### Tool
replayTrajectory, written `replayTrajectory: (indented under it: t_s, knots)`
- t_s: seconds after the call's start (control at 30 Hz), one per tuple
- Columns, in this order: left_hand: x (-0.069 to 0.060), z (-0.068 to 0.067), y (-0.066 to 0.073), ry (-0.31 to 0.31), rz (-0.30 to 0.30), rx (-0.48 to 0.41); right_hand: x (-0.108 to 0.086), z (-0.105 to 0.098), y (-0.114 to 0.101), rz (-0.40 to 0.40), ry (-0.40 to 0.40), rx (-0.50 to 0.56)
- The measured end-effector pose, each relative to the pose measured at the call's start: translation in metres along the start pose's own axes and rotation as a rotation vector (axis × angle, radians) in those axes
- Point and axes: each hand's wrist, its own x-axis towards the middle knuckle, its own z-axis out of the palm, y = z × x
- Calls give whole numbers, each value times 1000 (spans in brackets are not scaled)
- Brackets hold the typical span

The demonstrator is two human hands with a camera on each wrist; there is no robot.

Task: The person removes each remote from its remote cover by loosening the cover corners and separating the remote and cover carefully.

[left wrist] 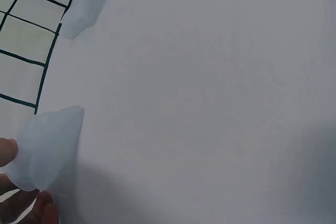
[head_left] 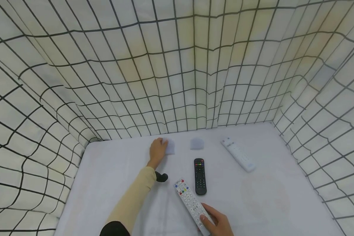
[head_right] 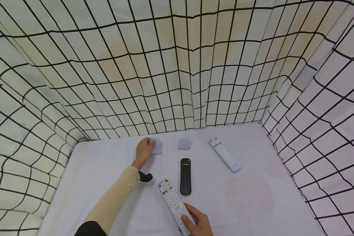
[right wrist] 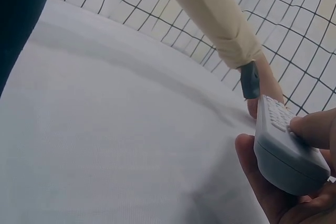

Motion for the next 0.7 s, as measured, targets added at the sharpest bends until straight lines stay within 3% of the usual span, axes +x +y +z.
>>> replayTrajectory:
  t_s: [0.17, 0.37, 0.53, 0.7]
  knots:
    - [-4, -4, 5, 20, 48, 150, 3, 1, 2, 16, 31, 5]
    - [-5, -10, 3, 22, 63, 197, 7, 7, 0, 22, 63, 58]
    - [-14, -11, -1, 81, 40, 114, 10, 11, -5, 49, 113, 67]
    - [-52, -13, 4, 177, 20, -98, 15, 16, -12, 32, 187, 76]
